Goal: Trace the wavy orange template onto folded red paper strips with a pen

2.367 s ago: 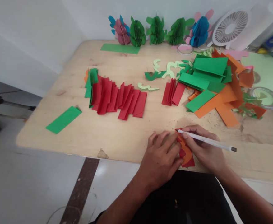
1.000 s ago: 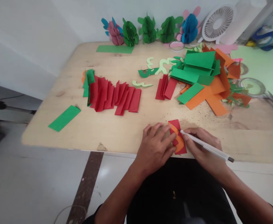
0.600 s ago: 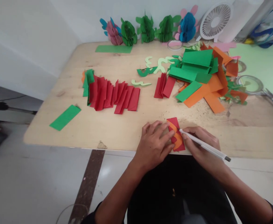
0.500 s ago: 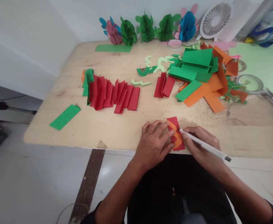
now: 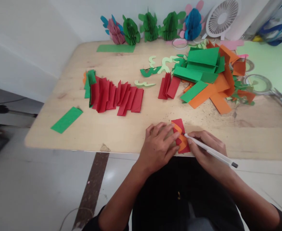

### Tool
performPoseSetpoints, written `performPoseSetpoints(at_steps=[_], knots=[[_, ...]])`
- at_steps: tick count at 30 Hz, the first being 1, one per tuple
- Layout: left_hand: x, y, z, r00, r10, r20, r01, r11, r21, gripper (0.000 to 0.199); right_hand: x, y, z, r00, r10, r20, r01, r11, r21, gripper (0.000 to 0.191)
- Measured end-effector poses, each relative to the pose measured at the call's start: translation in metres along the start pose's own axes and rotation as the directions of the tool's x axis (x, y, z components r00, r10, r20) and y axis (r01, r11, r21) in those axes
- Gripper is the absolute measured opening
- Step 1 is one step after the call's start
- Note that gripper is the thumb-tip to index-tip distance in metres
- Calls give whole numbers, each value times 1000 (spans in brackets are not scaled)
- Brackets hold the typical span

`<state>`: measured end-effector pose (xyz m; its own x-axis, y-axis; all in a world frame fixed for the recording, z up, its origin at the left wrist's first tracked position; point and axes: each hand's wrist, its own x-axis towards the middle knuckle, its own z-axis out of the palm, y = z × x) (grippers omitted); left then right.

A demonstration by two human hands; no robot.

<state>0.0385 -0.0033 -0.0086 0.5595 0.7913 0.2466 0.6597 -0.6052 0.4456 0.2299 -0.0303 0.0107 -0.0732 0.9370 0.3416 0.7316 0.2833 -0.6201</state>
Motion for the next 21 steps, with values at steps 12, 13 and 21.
performPoseSetpoints(at_steps=[12,13,21], knots=[[0,-1,1,1000,11,-1,-11,1000,-4,31,6,1,-5,988,129,86,-135,988,72,9],[0,-1,1,1000,8,3,-8,1000,-3,31,9,2,-7,986,129,106,-138,987,83,10],[0,-1,1,999,-9,36,9,1000,-2,32,24,6,-13,953,170,251,-210,968,141,13]])
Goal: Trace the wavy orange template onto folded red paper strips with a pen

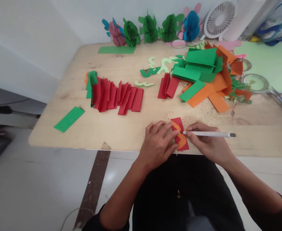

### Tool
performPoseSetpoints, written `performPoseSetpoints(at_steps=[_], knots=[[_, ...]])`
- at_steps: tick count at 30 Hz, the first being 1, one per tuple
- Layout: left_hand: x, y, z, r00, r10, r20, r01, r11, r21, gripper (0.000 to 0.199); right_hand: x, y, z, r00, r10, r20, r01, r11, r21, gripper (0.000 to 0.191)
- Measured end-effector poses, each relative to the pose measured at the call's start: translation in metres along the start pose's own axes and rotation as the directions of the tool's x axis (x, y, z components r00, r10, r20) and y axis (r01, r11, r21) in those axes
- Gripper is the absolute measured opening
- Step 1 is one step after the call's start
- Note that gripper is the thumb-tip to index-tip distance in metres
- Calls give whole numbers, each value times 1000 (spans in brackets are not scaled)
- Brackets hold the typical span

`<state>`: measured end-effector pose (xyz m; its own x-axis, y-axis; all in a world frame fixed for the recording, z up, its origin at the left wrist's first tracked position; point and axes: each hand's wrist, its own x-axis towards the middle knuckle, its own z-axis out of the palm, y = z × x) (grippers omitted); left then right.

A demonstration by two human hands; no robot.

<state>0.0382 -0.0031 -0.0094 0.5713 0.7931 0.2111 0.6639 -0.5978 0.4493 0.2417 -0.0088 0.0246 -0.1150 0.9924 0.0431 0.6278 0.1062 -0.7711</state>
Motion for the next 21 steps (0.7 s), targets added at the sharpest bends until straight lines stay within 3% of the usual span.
performPoseSetpoints(at_steps=[21], knots=[[0,-1,1,1000,-5,-5,5,1000,12,32,-28,4,6,985,-50,-167,36,996,-82,7]])
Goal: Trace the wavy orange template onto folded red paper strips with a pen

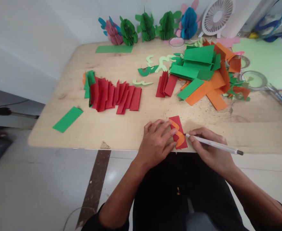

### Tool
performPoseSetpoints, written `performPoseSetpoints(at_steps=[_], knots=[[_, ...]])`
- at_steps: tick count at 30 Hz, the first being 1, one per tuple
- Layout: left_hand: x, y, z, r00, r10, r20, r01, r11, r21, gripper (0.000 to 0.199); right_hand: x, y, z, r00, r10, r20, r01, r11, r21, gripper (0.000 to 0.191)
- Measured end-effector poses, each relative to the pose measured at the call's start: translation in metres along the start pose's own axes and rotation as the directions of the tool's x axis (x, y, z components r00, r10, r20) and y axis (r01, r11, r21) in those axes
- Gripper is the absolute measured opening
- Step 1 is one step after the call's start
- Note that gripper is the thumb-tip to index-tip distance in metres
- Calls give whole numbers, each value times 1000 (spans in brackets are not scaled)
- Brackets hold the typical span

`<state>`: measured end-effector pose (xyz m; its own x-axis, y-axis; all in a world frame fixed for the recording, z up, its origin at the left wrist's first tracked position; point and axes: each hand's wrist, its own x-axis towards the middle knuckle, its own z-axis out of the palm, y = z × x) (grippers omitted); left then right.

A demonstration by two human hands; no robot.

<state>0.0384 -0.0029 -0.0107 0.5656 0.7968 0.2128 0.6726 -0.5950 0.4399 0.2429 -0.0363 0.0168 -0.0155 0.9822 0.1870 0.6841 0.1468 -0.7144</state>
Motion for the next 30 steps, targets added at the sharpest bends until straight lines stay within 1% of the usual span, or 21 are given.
performPoseSetpoints(at_steps=[13,18,20,22,25,28,30], knots=[[0,1,0,1000,2,4,-2,1000,4,33,-7,-2,-2,1000,1,-14,-1,1000,-3,8],[0,0,1,1000,5,6,-5,1000,9,33,-8,-4,-6,997,42,-63,-41,999,9,8],[0,-1,2,1000,7,3,-7,1000,15,33,-10,-6,-6,999,34,-39,-33,999,25,8],[0,-1,3,1000,7,-1,-7,1000,20,33,-11,-6,-5,1000,-22,12,21,999,50,10],[-1,-1,4,1000,7,-1,-7,1000,27,34,-14,-3,0,984,-168,58,165,984,65,17],[-1,-1,4,1000,13,-6,-13,999,30,35,-15,2,7,945,-321,56,322,947,-11,25],[-1,-1,4,1000,13,-11,-12,999,31,35,-17,6,10,918,-389,72,394,915,-84,29]])
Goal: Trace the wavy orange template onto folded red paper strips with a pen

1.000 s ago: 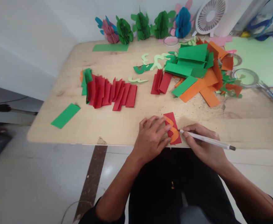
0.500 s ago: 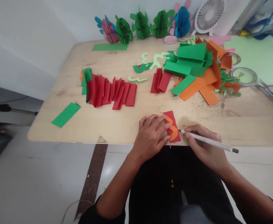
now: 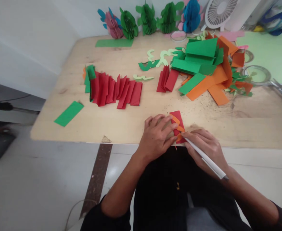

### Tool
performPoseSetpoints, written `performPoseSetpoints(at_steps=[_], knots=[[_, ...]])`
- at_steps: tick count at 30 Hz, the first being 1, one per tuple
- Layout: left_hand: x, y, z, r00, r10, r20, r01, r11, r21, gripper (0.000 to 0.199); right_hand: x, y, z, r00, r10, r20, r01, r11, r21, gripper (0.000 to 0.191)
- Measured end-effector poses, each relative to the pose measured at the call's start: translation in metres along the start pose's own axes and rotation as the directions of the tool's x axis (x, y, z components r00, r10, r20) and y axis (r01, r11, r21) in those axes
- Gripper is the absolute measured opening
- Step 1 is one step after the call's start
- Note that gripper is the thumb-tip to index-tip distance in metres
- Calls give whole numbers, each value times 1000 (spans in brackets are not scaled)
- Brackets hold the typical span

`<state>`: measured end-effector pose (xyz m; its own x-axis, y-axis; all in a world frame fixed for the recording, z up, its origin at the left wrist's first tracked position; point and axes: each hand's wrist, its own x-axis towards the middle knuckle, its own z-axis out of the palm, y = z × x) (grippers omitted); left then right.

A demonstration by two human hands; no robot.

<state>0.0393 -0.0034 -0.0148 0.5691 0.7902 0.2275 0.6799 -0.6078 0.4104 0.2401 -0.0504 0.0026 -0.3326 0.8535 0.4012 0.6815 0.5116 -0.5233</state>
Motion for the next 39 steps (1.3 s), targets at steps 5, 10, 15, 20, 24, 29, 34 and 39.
performPoseSetpoints(at_steps=[5,10,15,20,24,29,34,39], knots=[[0,0,-1,1000,-13,9,13,1000,-9,34,-4,2,4,997,-71,-14,69,992,-103,30],[0,0,-1,1000,-17,5,17,1000,-12,34,-4,1,5,996,-80,-46,74,990,-123,29],[0,1,0,1000,-10,-4,10,1000,-9,33,-4,2,7,993,-86,-84,79,993,-87,26],[0,-1,0,1000,-9,0,9,1000,-4,33,-5,3,7,993,-83,-80,76,994,-85,25],[0,-1,-1,1000,-14,6,14,1000,4,33,-5,3,7,992,-94,-84,87,993,-77,24],[0,0,0,1000,-6,0,6,1000,7,32,-5,4,7,991,-99,-87,93,993,-69,25],[0,0,-1,1000,-10,-2,10,1000,12,31,-4,3,6,991,-101,-89,95,993,-66,25],[0,1,-1,1000,-14,0,14,1000,10,31,-4,2,6,991,-102,-87,97,993,-64,23]])
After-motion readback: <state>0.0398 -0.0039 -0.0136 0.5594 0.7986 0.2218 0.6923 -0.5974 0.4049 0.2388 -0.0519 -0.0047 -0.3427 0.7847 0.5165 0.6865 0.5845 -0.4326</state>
